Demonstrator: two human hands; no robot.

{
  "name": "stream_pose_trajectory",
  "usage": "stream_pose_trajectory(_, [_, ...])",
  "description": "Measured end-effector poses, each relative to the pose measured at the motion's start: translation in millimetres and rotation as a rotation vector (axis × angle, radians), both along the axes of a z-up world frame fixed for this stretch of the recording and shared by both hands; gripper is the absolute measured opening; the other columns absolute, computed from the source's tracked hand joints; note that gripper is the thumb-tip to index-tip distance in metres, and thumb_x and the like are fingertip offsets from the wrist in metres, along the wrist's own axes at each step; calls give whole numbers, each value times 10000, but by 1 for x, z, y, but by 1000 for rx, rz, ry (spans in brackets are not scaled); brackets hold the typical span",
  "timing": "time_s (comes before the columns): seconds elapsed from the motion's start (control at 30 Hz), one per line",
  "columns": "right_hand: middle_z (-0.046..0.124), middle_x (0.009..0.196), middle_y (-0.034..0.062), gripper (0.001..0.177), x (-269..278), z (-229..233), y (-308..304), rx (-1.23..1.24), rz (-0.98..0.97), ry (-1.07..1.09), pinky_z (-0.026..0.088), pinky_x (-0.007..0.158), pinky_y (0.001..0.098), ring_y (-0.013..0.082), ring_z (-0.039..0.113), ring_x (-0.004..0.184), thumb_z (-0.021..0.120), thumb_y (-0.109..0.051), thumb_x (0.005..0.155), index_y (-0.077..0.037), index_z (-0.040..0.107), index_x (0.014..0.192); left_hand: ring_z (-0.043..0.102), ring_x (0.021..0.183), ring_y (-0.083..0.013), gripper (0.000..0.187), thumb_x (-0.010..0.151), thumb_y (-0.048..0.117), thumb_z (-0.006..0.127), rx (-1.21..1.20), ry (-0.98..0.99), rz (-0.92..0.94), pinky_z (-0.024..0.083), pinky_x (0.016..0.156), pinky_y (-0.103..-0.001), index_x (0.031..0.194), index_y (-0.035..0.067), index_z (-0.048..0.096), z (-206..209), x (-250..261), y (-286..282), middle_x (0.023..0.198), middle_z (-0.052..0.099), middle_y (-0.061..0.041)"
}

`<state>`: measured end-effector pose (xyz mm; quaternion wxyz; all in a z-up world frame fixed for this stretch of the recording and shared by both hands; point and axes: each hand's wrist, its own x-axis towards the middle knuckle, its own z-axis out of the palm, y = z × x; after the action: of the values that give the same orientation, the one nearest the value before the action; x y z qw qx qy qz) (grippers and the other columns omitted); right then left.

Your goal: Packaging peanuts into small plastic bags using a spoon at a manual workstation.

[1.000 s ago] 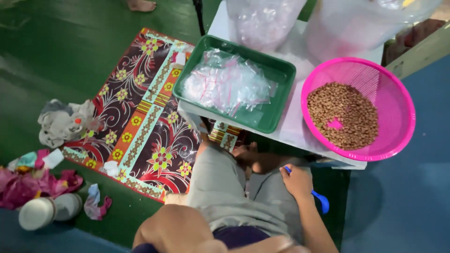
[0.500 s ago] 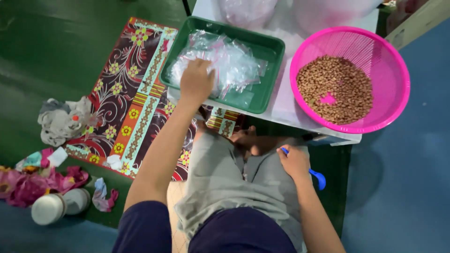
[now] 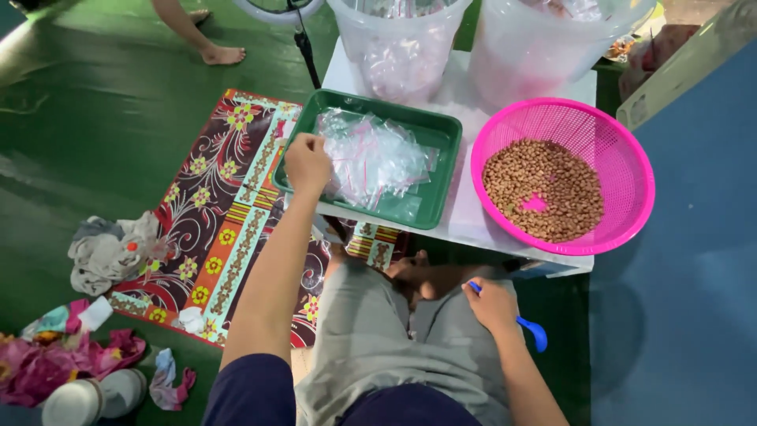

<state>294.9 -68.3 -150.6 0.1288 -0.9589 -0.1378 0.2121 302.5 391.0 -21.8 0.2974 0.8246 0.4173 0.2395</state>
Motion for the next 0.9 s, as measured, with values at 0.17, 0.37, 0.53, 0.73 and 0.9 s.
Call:
stream_pose_trajectory(0.17, [789, 1001, 48, 370, -3, -5, -3, 0, -26, 35, 595, 914, 422, 309, 754, 1029, 536, -589, 929, -336, 746, 1099, 691, 511, -145, 97, 1025, 215, 613, -185, -686, 54, 524, 435, -197, 1030, 125, 577, 22, -9, 0, 740, 700, -54])
stream_pose_trajectory(0.37, [696, 986, 6, 161, -44, 1, -21, 310, 151, -251, 538, 720, 402, 296, 682, 829, 707, -347, 829, -242, 721, 950, 632, 626, -169, 428, 917, -42, 581, -444, -683, -150, 521, 587, -275, 1321, 25, 458, 70, -111, -79, 821, 650, -101])
stream_pose_trajectory(0.53, [794, 1063, -73, 247, -56, 80, -15, 298, 102, 76, 568, 834, 307, 205, 734, 947, 729, -339, 815, -204, 790, 1013, 595, 656, -126, 355, 890, 184, 707, -370, -276, -121, 493, 609, -257, 1215, 42, 719, 28, -192, -177, 813, 719, -44])
stream_pose_trajectory(0.73, [816, 801, -37, 141, -69, 173, 21, 518, 209, 134, 540, 632, 291, 183, 679, 660, 784, -243, 772, -141, 809, 866, 689, 696, -112, 147, 840, 56, 737, -791, -291, -170, 550, 660, -230, 965, 7, 797, -12, -212, -253, 811, 798, -37])
stream_pose_trajectory(0.9, [801, 902, 4, 237, -71, 181, 42, 689, 159, 136, 515, 630, 254, 142, 627, 671, 810, -154, 771, -87, 798, 998, 674, 708, -150, 146, 808, 18, 744, -601, -331, -413, 562, 672, -248, 951, 40, 766, 17, -185, -263, 922, 739, -47])
